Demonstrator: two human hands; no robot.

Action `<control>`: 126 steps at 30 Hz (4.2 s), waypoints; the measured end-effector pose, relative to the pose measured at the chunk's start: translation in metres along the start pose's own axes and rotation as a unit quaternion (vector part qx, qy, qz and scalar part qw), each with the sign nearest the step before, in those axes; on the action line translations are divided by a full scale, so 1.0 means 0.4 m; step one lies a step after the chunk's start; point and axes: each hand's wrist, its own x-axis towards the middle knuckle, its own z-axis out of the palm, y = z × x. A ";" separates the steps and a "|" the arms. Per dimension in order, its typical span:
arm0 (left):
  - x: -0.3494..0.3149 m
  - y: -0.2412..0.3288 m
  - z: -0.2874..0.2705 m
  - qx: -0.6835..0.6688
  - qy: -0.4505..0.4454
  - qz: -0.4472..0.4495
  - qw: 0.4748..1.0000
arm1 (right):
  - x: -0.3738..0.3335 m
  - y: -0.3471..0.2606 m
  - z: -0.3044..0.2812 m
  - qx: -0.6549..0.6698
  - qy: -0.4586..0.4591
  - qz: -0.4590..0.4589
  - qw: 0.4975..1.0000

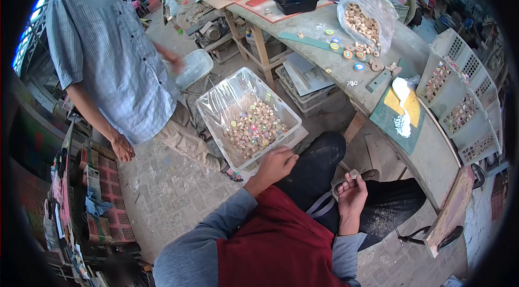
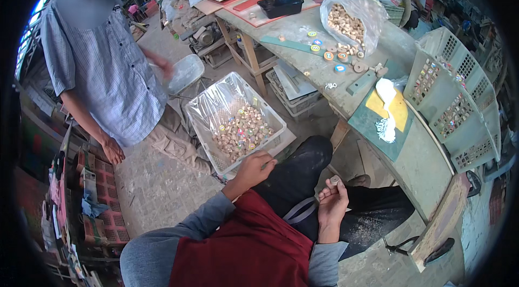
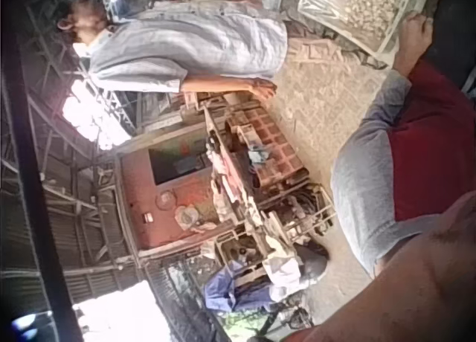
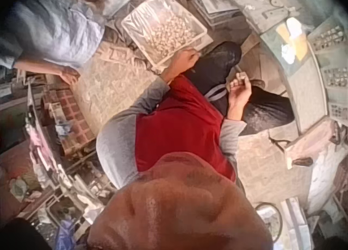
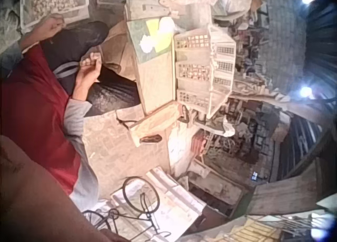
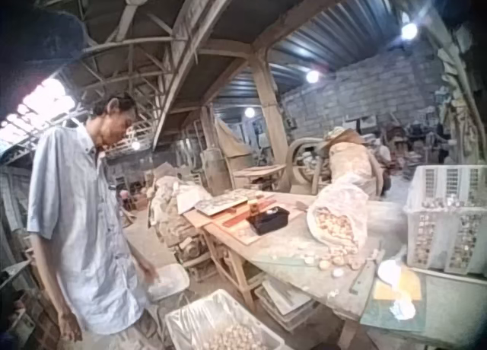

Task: Applying glue to small wooden components and assembling them as part of a manufacturing process.

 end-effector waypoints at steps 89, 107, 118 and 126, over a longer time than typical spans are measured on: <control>1.133 0.288 -0.011 0.027 0.047 0.344 0.938 | 0.033 0.001 -0.029 -0.122 0.078 -0.017 0.989; 0.869 0.209 -0.002 0.129 -0.049 0.364 0.921 | 0.027 -0.003 -0.035 -0.109 0.070 -0.022 0.991; 0.897 0.202 0.015 0.142 -0.067 0.433 0.888 | 0.029 0.000 -0.035 -0.111 0.067 -0.004 0.992; 0.858 0.214 0.008 0.150 -0.065 0.381 0.910 | 0.030 -0.006 -0.029 -0.121 0.075 -0.001 0.990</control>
